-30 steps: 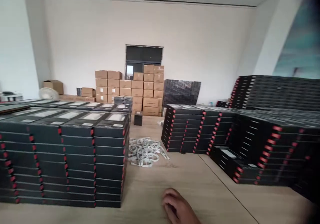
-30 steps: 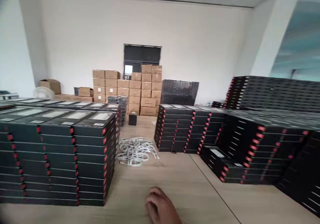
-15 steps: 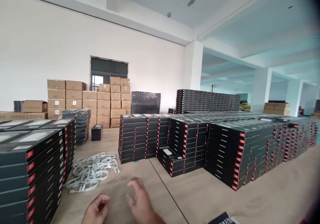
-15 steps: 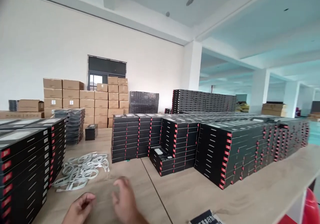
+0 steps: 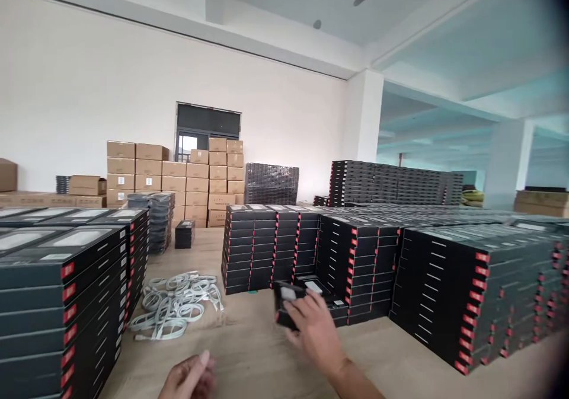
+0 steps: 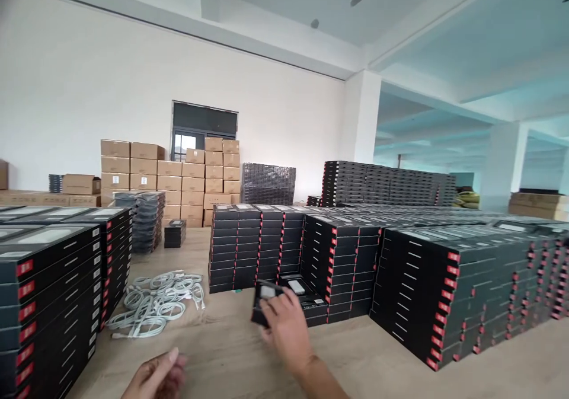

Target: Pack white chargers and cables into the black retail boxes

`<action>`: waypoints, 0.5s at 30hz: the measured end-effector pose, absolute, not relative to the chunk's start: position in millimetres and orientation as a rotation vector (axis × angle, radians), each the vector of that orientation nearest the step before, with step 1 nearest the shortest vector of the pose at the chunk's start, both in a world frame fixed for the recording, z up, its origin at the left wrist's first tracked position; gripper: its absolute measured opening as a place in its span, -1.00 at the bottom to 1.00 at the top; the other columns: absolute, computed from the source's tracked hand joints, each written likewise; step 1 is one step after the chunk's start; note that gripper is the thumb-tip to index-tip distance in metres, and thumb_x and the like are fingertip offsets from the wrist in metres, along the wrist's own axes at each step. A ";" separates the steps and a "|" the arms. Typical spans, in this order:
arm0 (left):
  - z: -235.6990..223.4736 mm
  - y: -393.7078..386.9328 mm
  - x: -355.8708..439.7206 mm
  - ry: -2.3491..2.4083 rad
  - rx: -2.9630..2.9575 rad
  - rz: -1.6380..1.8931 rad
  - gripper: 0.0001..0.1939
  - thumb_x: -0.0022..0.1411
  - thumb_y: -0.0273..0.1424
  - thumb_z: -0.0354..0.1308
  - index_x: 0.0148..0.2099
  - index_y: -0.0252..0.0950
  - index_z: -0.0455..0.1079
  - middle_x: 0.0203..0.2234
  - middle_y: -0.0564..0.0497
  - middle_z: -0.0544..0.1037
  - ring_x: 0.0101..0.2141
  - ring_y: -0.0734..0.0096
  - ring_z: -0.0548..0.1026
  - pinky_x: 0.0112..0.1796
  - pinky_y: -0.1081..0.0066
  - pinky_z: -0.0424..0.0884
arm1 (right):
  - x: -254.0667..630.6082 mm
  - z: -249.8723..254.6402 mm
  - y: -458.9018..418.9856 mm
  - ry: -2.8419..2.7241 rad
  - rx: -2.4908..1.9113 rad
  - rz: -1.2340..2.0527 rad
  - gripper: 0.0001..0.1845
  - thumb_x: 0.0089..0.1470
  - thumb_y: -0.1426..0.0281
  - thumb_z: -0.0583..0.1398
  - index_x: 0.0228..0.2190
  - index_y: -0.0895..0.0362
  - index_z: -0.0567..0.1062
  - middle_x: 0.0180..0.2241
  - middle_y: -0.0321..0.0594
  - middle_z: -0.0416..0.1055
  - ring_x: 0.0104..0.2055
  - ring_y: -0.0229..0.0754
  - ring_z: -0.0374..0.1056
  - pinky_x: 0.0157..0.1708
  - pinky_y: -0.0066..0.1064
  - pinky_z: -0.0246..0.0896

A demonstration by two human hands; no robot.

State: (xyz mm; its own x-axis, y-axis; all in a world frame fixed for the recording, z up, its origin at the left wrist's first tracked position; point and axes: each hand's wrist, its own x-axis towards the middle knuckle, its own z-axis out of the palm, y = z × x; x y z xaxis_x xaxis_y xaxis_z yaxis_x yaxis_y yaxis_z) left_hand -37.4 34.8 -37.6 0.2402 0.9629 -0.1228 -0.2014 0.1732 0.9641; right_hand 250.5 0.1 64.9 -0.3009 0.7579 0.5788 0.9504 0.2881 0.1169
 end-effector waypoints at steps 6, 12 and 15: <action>-17.9 29.0 -53.6 0.727 0.592 1.207 -0.39 -0.18 -0.02 0.37 -0.06 -0.14 0.42 -0.26 -0.08 0.62 -0.20 -0.01 0.58 -0.24 0.18 0.48 | 121.4 25.4 -10.0 -2.401 -0.815 -0.069 -0.66 0.19 0.32 0.16 0.00 -0.19 0.45 -0.20 -0.29 0.57 -0.12 -0.11 0.43 0.25 -0.03 -0.08; 1.8 26.6 -75.8 0.692 0.578 1.403 -0.25 -0.13 -0.23 0.40 0.15 -0.19 0.30 -0.14 -0.10 0.61 -0.05 0.01 0.53 -0.06 0.18 0.43 | 97.1 -12.2 12.6 -1.674 -0.830 0.831 -0.25 0.05 -0.09 0.13 0.16 0.04 0.30 0.10 -0.05 0.37 0.21 0.16 0.19 0.14 -0.04 0.13; 5.8 22.4 -71.3 0.773 0.796 1.452 -0.25 -0.09 -0.21 0.37 0.17 -0.23 0.32 0.02 -0.14 0.53 0.11 0.00 0.38 0.10 0.18 0.30 | 95.0 -23.1 13.7 -1.622 -0.750 1.160 -0.24 -0.04 -0.11 0.17 0.07 0.10 0.40 -0.15 -0.08 0.54 -0.08 0.13 0.45 -0.12 -0.17 0.36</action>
State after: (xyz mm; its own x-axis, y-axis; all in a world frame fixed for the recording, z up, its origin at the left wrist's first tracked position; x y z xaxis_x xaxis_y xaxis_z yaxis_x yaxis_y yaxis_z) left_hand -71.3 22.4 5.8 -0.0159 0.9996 0.0247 -0.5374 -0.0294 0.8428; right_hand 95.0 13.7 -23.1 -0.3413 0.8716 0.3518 -0.0507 0.3567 -0.9328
